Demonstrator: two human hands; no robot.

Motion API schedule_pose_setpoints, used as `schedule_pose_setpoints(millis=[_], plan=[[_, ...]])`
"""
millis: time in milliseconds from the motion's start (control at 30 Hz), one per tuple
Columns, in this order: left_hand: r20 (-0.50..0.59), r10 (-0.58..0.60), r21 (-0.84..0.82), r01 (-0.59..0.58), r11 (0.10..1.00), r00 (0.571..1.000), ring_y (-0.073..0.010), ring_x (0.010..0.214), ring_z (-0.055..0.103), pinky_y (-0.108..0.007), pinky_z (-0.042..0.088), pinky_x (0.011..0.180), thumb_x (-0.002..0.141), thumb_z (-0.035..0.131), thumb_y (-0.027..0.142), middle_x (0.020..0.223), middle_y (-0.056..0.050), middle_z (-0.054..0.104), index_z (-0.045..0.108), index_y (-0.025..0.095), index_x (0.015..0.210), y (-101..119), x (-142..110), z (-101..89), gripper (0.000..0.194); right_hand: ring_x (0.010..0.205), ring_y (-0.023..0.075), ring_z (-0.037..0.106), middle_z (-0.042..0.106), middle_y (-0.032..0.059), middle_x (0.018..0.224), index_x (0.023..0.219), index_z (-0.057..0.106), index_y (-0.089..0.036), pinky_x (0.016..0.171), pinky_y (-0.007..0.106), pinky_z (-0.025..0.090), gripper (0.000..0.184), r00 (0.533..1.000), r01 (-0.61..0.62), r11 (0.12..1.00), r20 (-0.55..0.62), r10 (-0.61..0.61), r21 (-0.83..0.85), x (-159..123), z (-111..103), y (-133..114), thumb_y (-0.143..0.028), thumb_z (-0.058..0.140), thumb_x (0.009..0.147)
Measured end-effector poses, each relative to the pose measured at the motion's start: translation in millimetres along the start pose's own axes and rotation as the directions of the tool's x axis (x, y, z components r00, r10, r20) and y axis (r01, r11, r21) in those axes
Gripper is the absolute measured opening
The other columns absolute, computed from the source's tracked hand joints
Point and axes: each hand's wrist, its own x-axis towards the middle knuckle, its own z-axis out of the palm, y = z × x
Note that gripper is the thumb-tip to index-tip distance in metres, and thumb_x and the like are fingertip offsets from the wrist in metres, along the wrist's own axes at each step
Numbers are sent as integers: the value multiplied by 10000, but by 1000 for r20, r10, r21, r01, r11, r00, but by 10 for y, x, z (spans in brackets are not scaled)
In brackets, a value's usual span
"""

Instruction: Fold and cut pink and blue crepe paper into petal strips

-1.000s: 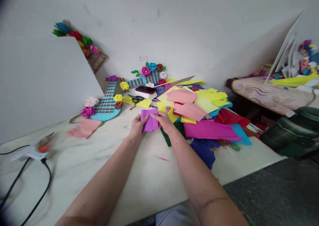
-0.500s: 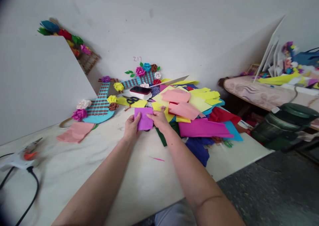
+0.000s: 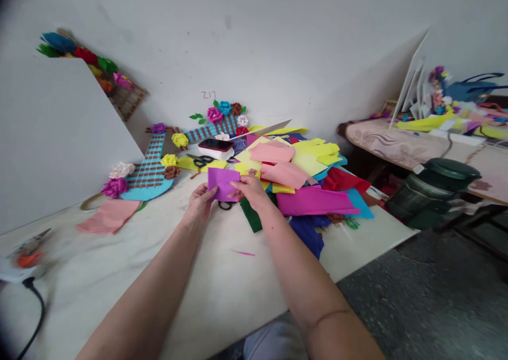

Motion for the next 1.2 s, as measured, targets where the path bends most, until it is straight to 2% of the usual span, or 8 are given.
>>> schedule_pose_setpoints(millis=[100,233,367,467,600,867,1000,1200], plan=[[-24,30,-30,-31,999,999,-133,711,611,-247,447,742,537,735,190,725,-26,662,622,142,686,-1,24,-5,193,713,184,656,669,25,735,714,658,-170,576,279,517,174,997,68,996,45,-70,54,-26,-1,-28,-298,693,601],[-81,-27,-177,13,984,996,-159,784,634,-285,467,791,613,683,254,824,-52,666,616,158,867,36,32,23,279,1019,211,582,679,37,982,749,693,-205,862,374,458,129,965,258,963,63,-254,-72,-49,-23,-45,-203,651,627],[-108,-214,-246,182,952,971,-175,684,646,-299,520,664,708,606,482,778,-63,639,559,173,979,92,11,84,413,1040,192,572,680,22,1012,713,689,-226,992,411,334,141,933,359,891,96,-346,-278,-43,-34,-56,-146,583,664],[-161,-319,-224,280,934,934,-176,636,648,-280,530,566,724,549,580,795,-78,630,515,171,1040,117,-4,116,518,1025,179,580,683,29,999,696,682,-222,991,388,331,206,901,433,837,142,-409,-334,-28,-40,-48,-98,520,673],[-98,-393,-193,370,909,914,-209,657,660,-281,534,506,692,545,638,851,-117,639,521,149,1056,109,-18,111,610,1030,169,576,684,31,993,694,678,-219,995,368,324,249,864,504,783,193,-465,-365,-12,-59,-14,-80,472,677],[-109,-235,-204,209,956,966,-127,573,619,-221,525,575,601,739,137,711,-65,676,628,109,752,6,-17,80,190,1008,181,588,681,25,1003,681,689,-234,983,399,330,284,882,470,807,233,-410,-357,-63,-27,17,-77,453,666],[-125,-151,-159,130,979,981,-118,537,599,-223,495,572,538,781,172,654,-44,670,612,117,698,-35,-10,68,239,1007,174,586,685,7,977,683,687,-238,955,381,368,323,908,418,817,181,-377,-398,-23,-3,73,-59,423,632],[-85,-81,-151,68,986,993,-119,617,613,-227,479,635,510,807,280,757,-40,677,611,124,806,-89,-17,23,388,863,193,618,688,27,916,776,682,-222,825,356,447,268,942,115,714,-152,-298,-690,291,17,-1,-117,450,692]])
